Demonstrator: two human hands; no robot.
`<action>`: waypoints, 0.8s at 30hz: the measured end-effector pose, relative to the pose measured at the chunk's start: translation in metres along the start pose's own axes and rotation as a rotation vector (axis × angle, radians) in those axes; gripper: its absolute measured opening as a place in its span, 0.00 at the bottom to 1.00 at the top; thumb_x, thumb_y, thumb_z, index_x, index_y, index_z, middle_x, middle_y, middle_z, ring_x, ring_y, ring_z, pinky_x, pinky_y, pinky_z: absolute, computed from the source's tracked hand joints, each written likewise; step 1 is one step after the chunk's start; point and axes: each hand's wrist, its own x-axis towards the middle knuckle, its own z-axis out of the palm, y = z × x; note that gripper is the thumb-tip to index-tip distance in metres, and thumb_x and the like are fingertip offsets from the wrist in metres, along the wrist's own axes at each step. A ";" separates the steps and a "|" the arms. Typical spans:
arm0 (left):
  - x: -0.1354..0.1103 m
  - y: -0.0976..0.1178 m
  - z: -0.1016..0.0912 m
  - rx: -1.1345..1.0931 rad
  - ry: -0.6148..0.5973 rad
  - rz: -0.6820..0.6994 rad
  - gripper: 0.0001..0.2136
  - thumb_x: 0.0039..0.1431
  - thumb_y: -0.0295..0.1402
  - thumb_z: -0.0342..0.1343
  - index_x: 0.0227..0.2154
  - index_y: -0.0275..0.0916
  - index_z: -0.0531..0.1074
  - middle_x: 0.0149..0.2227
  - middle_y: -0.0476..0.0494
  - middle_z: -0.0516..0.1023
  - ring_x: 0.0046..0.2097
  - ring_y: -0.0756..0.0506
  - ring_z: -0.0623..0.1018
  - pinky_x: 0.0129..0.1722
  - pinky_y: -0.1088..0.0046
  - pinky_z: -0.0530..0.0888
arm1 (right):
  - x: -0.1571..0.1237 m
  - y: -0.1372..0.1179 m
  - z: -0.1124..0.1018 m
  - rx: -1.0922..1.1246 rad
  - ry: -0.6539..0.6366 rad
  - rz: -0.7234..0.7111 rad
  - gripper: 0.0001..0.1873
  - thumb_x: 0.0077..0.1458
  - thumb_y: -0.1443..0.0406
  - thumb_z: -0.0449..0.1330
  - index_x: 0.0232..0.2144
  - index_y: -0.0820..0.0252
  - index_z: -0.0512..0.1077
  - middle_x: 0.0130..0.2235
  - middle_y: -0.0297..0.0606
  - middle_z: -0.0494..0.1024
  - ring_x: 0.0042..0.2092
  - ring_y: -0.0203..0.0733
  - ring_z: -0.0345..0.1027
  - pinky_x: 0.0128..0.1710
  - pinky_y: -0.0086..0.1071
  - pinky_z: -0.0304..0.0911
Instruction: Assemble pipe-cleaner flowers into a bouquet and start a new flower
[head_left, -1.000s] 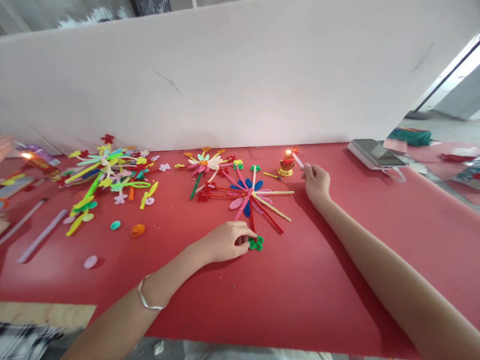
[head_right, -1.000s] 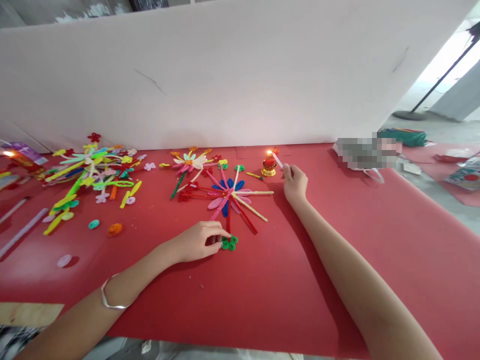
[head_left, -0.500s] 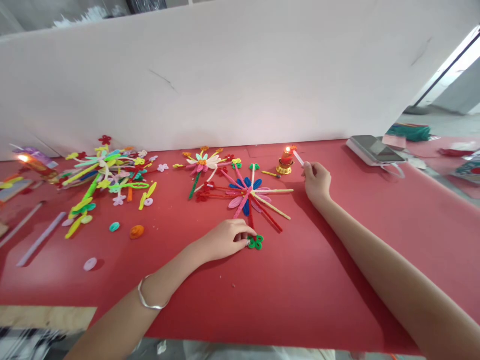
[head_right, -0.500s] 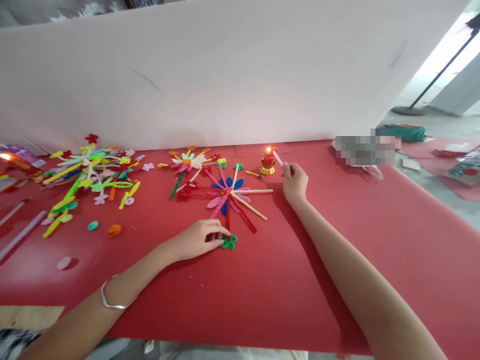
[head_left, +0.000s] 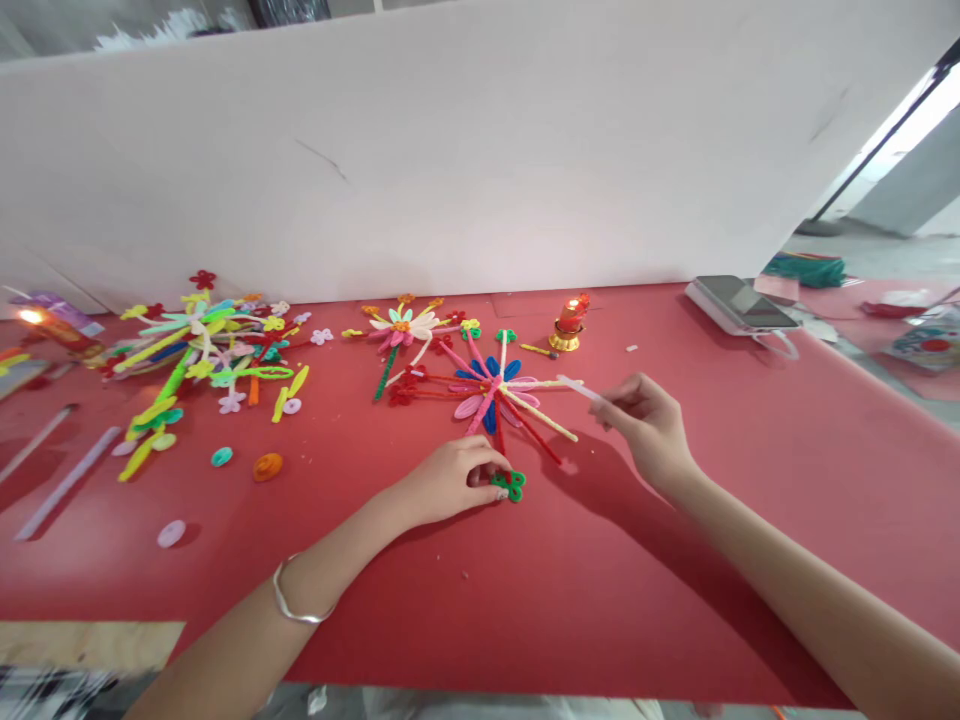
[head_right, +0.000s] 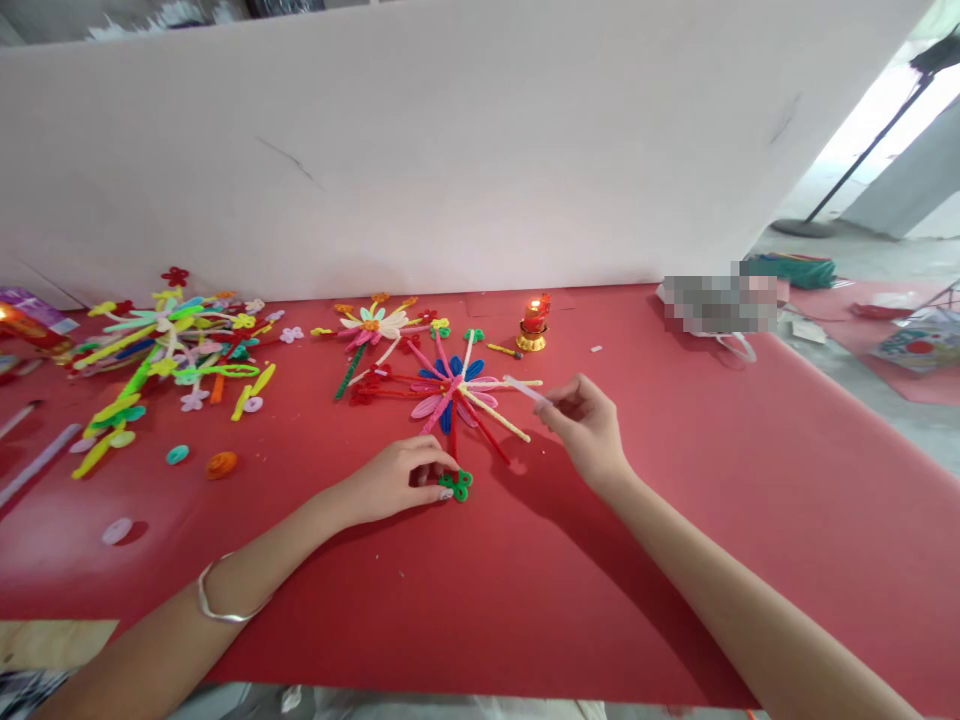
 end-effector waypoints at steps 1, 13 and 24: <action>0.000 0.000 0.000 0.005 0.004 0.003 0.10 0.52 0.33 0.59 0.37 0.38 0.74 0.31 0.49 0.68 0.28 0.53 0.67 0.31 0.77 0.67 | -0.005 -0.002 0.002 0.030 -0.072 0.016 0.12 0.42 0.64 0.64 0.21 0.58 0.62 0.21 0.31 0.72 0.22 0.33 0.63 0.23 0.28 0.59; 0.000 -0.006 0.002 -0.010 0.011 0.012 0.12 0.51 0.31 0.60 0.40 0.37 0.74 0.33 0.49 0.67 0.27 0.55 0.65 0.31 0.77 0.67 | -0.024 -0.011 0.013 0.087 -0.646 0.164 0.06 0.49 0.66 0.55 0.29 0.61 0.71 0.20 0.32 0.72 0.22 0.34 0.63 0.25 0.29 0.60; 0.000 -0.004 0.002 -0.007 0.005 -0.002 0.13 0.51 0.32 0.61 0.41 0.38 0.74 0.35 0.48 0.67 0.28 0.54 0.66 0.33 0.75 0.68 | -0.033 -0.004 0.021 -0.088 -0.749 0.075 0.07 0.52 0.67 0.53 0.29 0.61 0.71 0.21 0.32 0.71 0.24 0.33 0.64 0.26 0.27 0.59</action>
